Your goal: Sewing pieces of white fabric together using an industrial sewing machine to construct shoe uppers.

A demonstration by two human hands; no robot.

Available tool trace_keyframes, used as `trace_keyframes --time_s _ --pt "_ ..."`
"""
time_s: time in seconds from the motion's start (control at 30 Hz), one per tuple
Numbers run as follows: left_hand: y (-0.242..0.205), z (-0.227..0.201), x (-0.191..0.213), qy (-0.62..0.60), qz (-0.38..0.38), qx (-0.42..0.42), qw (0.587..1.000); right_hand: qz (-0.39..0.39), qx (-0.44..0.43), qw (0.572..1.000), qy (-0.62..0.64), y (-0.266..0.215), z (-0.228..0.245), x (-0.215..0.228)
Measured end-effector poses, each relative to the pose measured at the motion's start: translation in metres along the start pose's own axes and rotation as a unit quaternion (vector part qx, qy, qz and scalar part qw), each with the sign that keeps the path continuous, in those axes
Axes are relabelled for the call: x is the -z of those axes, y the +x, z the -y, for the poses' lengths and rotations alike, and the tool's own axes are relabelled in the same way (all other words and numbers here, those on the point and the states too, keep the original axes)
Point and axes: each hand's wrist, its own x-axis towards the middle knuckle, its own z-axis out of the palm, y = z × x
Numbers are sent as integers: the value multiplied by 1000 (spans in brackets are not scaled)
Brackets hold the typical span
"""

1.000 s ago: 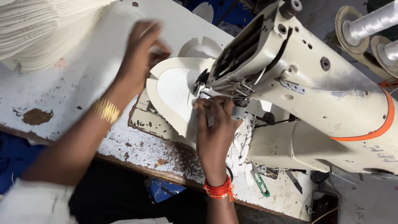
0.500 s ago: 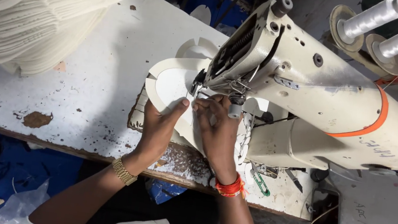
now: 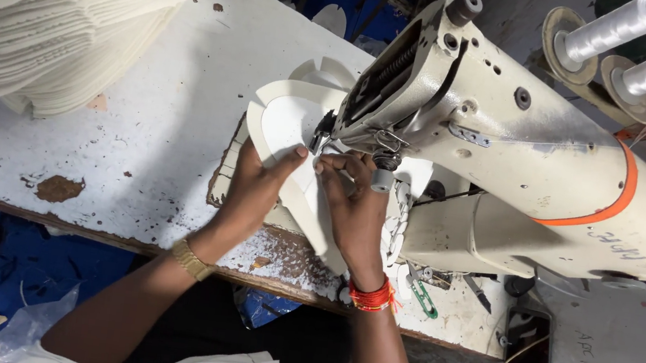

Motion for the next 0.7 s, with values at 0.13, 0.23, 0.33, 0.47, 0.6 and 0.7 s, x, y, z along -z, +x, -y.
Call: trace_keyframes --time_s 0.13,0.23,0.33,0.47,0.6,0.7 --pt "25 -11 17 39 66 -7 997 -38 104 989 -101 -4 -6 -7" --pt "45 -38 22 130 146 11 981 -57 -9 992 -115 -4 4 -14" --pt "63 -65 20 253 203 124 938 -92 65 987 -114 -11 10 -18" --pt "102 -62 29 283 302 160 896 -106 57 982 -144 -17 32 -21" --pt "105 -63 27 283 319 135 894 -131 108 971 -168 -21 20 -26" --pt "81 -40 32 200 244 98 944 -142 91 967 -193 -16 5 -21"
